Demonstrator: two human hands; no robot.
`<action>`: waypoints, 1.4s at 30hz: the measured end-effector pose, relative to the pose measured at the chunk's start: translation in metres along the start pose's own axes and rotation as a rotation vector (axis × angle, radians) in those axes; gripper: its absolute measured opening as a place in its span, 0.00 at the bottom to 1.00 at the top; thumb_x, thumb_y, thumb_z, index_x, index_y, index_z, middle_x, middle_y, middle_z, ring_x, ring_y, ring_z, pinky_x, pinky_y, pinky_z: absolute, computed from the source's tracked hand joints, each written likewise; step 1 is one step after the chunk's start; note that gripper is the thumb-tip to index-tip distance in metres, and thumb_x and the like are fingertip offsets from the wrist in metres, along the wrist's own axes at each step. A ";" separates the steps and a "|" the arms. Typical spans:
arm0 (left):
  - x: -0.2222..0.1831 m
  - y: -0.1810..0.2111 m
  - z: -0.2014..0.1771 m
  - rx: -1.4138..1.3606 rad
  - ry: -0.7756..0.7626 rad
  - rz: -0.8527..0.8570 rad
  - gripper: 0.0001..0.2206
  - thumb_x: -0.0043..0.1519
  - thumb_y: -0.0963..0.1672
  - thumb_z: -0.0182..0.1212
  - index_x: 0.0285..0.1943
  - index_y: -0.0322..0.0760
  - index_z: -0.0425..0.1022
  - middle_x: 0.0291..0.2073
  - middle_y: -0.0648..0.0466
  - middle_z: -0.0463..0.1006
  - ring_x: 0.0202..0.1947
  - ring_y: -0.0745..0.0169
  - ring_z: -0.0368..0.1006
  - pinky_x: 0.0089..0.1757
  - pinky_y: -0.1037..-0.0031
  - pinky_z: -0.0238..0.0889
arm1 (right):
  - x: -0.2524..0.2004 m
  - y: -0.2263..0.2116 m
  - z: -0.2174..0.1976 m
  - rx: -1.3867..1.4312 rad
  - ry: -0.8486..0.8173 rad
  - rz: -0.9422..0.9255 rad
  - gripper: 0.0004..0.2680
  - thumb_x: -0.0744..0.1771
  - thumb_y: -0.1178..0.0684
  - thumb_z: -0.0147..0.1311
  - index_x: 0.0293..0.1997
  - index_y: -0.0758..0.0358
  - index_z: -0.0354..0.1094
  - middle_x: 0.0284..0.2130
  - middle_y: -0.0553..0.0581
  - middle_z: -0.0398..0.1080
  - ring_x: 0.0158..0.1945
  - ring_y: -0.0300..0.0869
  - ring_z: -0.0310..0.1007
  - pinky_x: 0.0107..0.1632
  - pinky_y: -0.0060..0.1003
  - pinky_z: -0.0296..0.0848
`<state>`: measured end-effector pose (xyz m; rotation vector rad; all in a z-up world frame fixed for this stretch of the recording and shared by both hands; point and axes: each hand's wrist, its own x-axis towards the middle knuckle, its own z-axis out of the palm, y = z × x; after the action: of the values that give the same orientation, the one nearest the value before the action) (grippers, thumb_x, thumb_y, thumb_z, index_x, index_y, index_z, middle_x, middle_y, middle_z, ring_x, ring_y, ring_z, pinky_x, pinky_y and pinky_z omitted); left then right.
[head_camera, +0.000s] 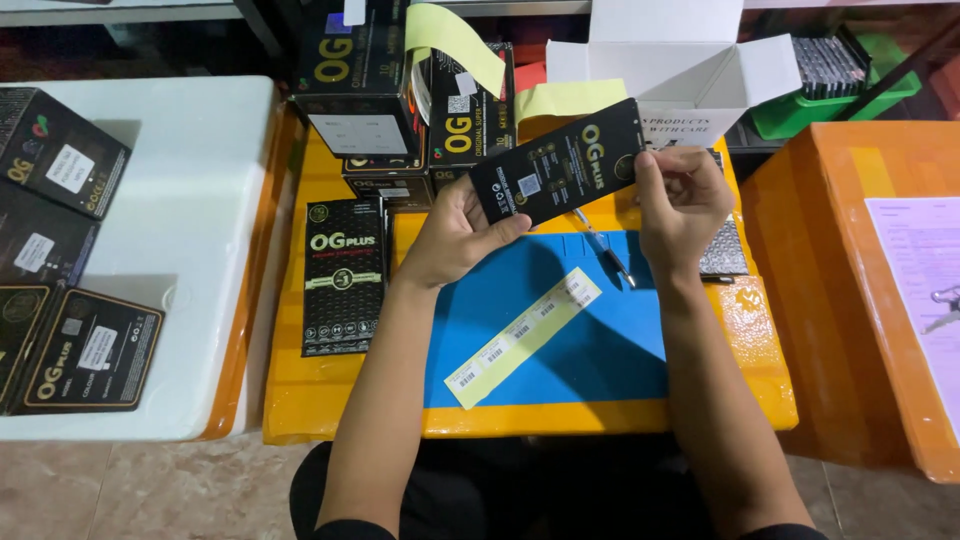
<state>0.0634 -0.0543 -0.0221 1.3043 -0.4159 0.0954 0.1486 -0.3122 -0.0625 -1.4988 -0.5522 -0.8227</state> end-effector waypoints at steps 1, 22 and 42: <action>-0.001 0.003 0.001 -0.009 -0.003 -0.001 0.20 0.59 0.38 0.72 0.60 0.38 0.73 0.47 0.49 0.83 0.46 0.64 0.81 0.48 0.74 0.78 | 0.002 -0.005 0.001 -0.010 -0.002 0.000 0.03 0.70 0.65 0.63 0.40 0.77 0.75 0.29 0.68 0.75 0.21 0.43 0.71 0.26 0.30 0.69; -0.099 0.013 0.032 -0.106 0.209 -0.113 0.16 0.62 0.37 0.62 0.59 0.24 0.70 0.43 0.39 0.83 0.44 0.57 0.81 0.42 0.62 0.81 | -0.080 -0.091 -0.023 -0.371 -0.202 0.078 0.03 0.67 0.62 0.67 0.36 0.68 0.78 0.31 0.63 0.79 0.26 0.53 0.76 0.32 0.41 0.76; -0.117 0.010 0.040 -0.233 0.136 -0.417 0.28 0.61 0.42 0.64 0.70 0.32 0.62 0.58 0.41 0.75 0.56 0.45 0.77 0.53 0.57 0.78 | -0.084 -0.092 -0.026 -0.364 -0.285 0.019 0.06 0.68 0.65 0.62 0.35 0.67 0.67 0.35 0.65 0.68 0.33 0.45 0.70 0.34 0.35 0.69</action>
<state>-0.0572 -0.0704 -0.0455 1.1227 -0.0308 -0.2082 0.0220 -0.3167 -0.0690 -1.9725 -0.6188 -0.7243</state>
